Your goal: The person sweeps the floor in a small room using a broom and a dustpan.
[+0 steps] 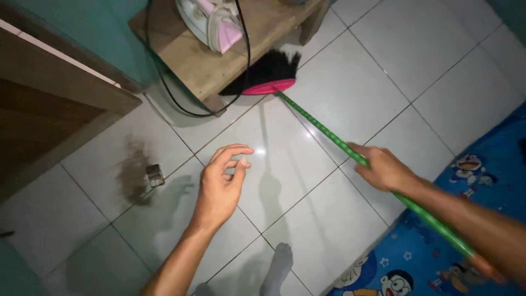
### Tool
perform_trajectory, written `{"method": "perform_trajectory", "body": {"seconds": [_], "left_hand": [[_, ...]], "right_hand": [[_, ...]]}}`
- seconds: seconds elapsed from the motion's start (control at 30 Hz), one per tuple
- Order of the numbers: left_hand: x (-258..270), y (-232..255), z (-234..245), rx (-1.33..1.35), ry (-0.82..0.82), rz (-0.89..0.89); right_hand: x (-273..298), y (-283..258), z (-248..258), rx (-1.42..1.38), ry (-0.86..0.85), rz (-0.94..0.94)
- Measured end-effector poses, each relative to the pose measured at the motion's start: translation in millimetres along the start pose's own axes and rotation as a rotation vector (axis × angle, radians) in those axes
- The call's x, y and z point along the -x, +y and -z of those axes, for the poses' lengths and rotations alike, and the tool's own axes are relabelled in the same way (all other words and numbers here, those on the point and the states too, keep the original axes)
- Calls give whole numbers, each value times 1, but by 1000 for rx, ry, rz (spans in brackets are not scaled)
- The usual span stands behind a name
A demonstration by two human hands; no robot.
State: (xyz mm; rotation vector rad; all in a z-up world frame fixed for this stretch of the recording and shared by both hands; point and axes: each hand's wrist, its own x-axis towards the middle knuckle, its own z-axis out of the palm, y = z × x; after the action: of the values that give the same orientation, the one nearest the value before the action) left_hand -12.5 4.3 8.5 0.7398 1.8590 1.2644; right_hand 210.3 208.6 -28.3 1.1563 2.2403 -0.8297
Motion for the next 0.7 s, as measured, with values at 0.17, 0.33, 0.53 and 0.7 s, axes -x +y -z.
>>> {"method": "perform_trajectory", "body": {"seconds": [0.17,0.33,0.53,0.7], "left_hand": [[-4,14,9,6,21,-35],[-4,7,15,-8,70,-37],[0,5,24,-39,97,11],[2,37,30,8,92,-42]], "right_hand": [[-5,-31,28,54,111,56],[-92,-75,9,94,61,122],[-98,-55,6,308,-95,13],[-30,6,49,508,-87,-45]]}}
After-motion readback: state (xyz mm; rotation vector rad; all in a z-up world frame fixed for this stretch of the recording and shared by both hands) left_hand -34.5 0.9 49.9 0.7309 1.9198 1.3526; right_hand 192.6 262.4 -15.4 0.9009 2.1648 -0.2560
